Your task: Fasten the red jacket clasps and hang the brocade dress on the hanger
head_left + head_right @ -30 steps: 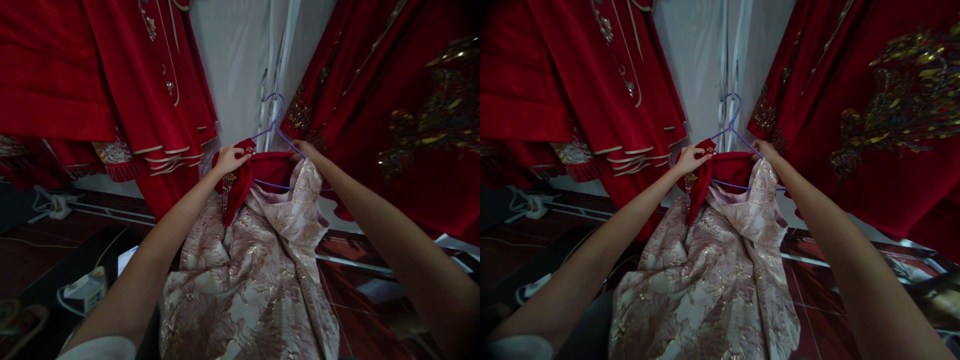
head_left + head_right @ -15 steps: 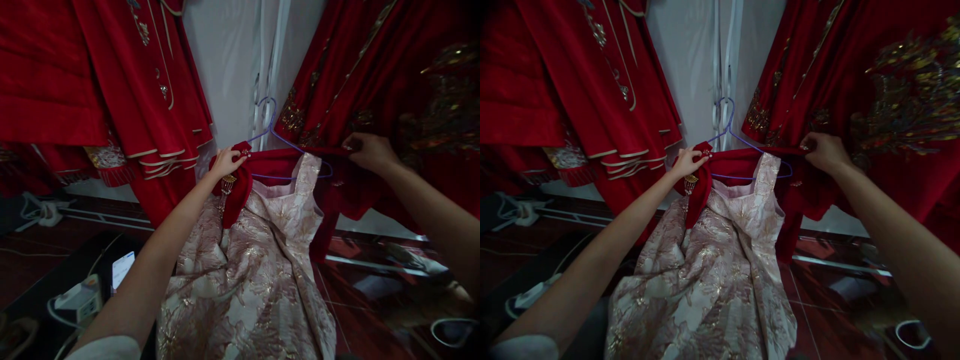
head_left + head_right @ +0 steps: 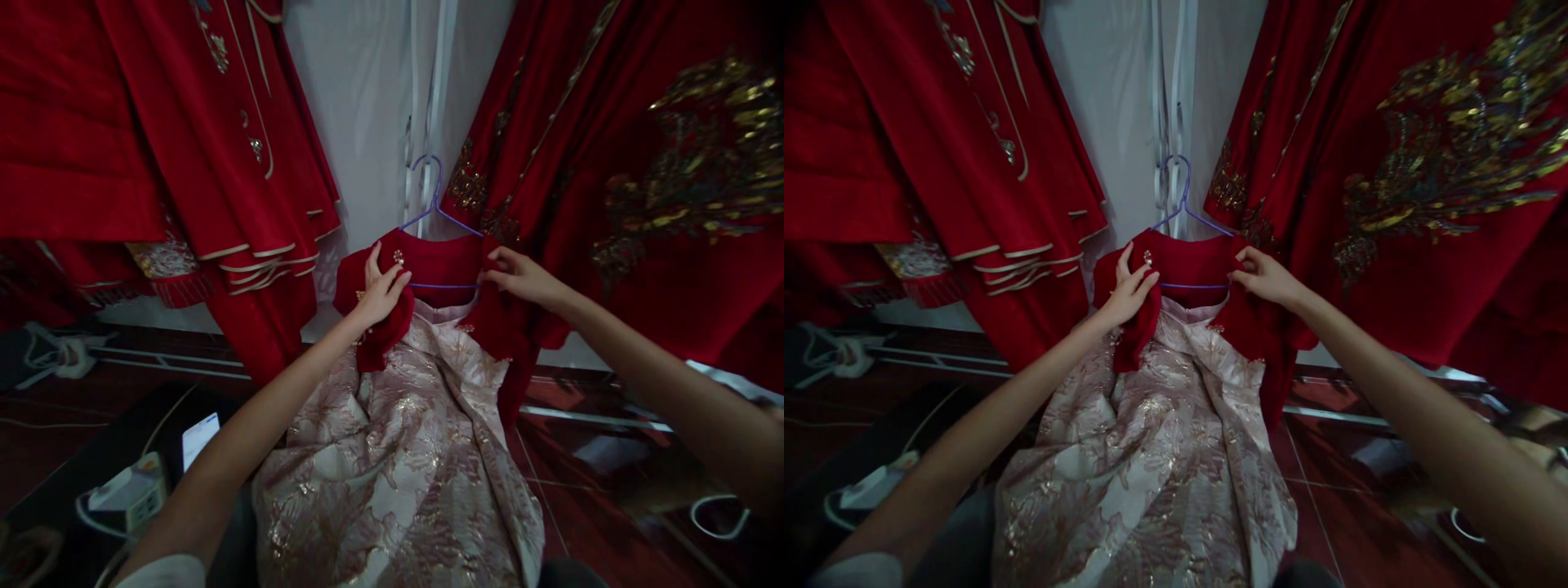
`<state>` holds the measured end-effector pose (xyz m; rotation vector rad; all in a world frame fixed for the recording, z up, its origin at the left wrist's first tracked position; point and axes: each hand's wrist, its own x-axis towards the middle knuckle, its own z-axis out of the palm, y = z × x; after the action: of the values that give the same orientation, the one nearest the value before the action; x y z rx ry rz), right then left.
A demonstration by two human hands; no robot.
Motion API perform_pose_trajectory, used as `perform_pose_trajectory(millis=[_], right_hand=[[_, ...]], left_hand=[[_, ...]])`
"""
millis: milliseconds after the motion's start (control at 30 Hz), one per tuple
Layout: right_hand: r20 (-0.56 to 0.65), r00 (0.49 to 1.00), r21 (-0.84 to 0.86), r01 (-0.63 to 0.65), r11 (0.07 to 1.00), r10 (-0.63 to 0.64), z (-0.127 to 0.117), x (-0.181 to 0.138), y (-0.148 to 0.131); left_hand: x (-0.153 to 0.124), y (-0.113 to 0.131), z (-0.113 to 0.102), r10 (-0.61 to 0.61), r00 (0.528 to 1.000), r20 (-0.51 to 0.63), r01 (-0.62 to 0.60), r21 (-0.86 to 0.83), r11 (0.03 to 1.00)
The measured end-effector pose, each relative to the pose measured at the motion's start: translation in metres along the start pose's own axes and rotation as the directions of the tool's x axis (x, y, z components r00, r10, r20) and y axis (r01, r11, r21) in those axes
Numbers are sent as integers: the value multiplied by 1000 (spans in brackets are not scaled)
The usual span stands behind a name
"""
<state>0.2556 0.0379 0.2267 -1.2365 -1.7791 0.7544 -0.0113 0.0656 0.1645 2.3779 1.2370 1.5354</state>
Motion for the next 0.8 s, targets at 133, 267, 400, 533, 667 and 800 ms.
perform_pose_trajectory(millis=[133,267,400,533,667,800], right_hand=[[215,974,159,35,987,-70,56,8,-5],[142,973,255,140,957,-180,93,5,-9],[33,986,304,146,941,-163,94,-2,1],[-25,985,312,170,935,-171,88,-13,8],[-3,992,376,121,919,-129,85,-26,7],[-10,992,392,121,912,-127,87,-30,4]], left_hand=[[-37,36,27,67,982,178,-21,-251,968],[-54,50,35,-37,991,128,87,-404,911],[-56,42,31,-159,987,20,145,-545,826],[-59,35,37,-390,918,77,316,-737,598],[-58,33,42,-436,880,188,391,-806,443],[-49,37,31,-295,929,222,365,-670,646]])
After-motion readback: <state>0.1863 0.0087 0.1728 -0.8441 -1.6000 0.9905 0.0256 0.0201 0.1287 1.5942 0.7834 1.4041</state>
